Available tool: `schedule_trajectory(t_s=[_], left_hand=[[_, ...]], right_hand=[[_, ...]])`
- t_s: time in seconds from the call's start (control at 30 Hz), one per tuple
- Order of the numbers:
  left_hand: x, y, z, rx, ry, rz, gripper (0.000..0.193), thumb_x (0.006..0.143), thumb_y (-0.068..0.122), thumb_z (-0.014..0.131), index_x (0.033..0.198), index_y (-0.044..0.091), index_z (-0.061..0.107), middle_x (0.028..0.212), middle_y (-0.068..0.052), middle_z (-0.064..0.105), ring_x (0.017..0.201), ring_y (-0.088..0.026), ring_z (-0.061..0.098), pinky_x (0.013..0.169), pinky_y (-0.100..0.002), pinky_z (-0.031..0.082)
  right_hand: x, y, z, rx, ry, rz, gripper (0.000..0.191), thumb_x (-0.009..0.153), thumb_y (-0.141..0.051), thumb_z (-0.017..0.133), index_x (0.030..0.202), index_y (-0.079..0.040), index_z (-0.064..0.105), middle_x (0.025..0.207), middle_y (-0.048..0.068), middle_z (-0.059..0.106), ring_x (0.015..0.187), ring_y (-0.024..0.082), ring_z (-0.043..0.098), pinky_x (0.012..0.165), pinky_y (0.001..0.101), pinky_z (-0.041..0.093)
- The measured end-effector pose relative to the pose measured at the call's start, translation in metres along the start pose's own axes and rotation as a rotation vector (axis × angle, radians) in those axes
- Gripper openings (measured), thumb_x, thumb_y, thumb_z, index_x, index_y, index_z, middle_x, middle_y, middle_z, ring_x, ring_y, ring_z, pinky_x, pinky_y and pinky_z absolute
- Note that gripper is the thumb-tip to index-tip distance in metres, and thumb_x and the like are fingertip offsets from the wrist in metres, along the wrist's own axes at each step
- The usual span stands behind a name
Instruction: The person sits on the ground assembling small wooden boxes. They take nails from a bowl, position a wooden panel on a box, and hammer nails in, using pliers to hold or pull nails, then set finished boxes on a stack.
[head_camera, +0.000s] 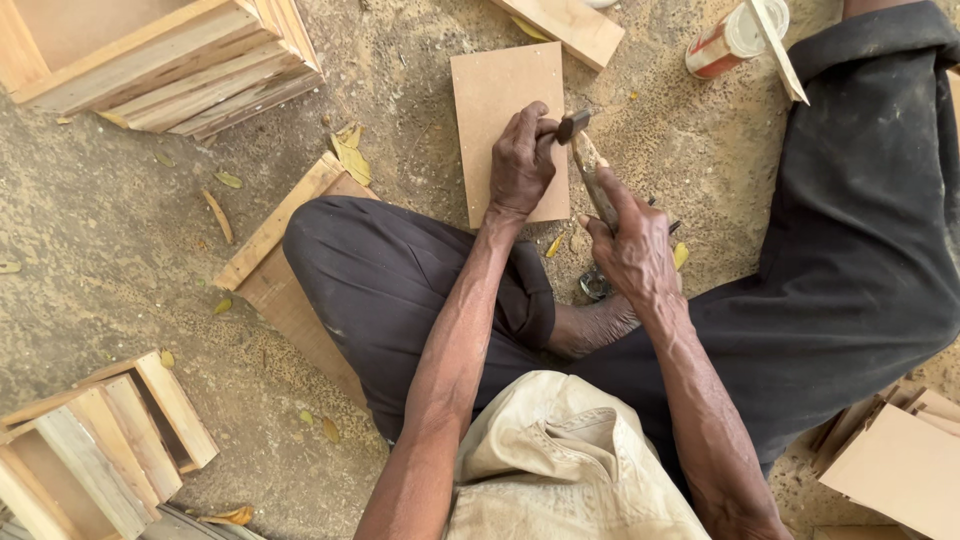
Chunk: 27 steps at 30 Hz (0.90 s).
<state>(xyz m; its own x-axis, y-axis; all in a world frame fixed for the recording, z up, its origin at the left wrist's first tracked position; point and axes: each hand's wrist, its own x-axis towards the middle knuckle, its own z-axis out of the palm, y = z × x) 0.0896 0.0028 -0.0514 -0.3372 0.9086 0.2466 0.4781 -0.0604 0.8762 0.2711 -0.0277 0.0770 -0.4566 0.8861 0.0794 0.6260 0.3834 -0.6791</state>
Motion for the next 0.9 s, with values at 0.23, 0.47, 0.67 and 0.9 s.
schedule_trajectory(t_s=[0.23, 0.47, 0.67, 0.9], left_hand=[[0.003, -0.005, 0.003, 0.133, 0.090, 0.204, 0.015, 0.098, 0.003, 0.062, 0.111, 0.004, 0.055, 0.108, -0.014, 0.070, 0.102, -0.029, 0.071, 0.086, -0.034, 0.065], [-0.008, -0.010, 0.003, 0.074, -0.033, -0.069, 0.026, 0.104, 0.011, 0.065, 0.129, 0.007, 0.061, 0.112, -0.012, 0.071, 0.099, -0.025, 0.074, 0.084, -0.032, 0.065], [-0.025, 0.009, -0.005, 0.363, 0.019, 0.077, 0.073, 0.086, 0.035, 0.080, 0.141, -0.002, 0.052, 0.145, -0.019, 0.055, 0.140, -0.035, 0.046, 0.122, -0.047, 0.038], [-0.023, 0.034, -0.007, 0.528, -0.060, -0.098, 0.077, 0.079, 0.036, 0.078, 0.147, 0.008, 0.051, 0.157, -0.008, 0.045, 0.150, -0.031, 0.034, 0.126, -0.049, 0.026]], right_hand=[[0.001, -0.005, 0.001, -0.011, -0.018, 0.051, 0.057, 0.090, -0.005, 0.076, 0.144, -0.005, 0.057, 0.094, 0.027, 0.073, 0.073, 0.031, 0.073, 0.057, 0.0418, 0.059], [0.002, -0.002, -0.003, -0.022, -0.010, 0.090, 0.061, 0.091, -0.007, 0.080, 0.147, -0.007, 0.055, 0.077, 0.017, 0.070, 0.057, 0.025, 0.066, 0.051, 0.0379, 0.053], [-0.004, -0.003, -0.007, 0.000, 0.051, -0.003, 0.069, 0.087, -0.002, 0.081, 0.150, -0.006, 0.053, 0.084, 0.018, 0.069, 0.063, 0.023, 0.068, 0.053, 0.0378, 0.054], [0.006, 0.011, 0.010, -0.019, -0.042, 0.040, 0.062, 0.090, -0.001, 0.076, 0.148, -0.006, 0.055, 0.082, 0.020, 0.070, 0.060, 0.023, 0.068, 0.050, 0.0360, 0.055]])
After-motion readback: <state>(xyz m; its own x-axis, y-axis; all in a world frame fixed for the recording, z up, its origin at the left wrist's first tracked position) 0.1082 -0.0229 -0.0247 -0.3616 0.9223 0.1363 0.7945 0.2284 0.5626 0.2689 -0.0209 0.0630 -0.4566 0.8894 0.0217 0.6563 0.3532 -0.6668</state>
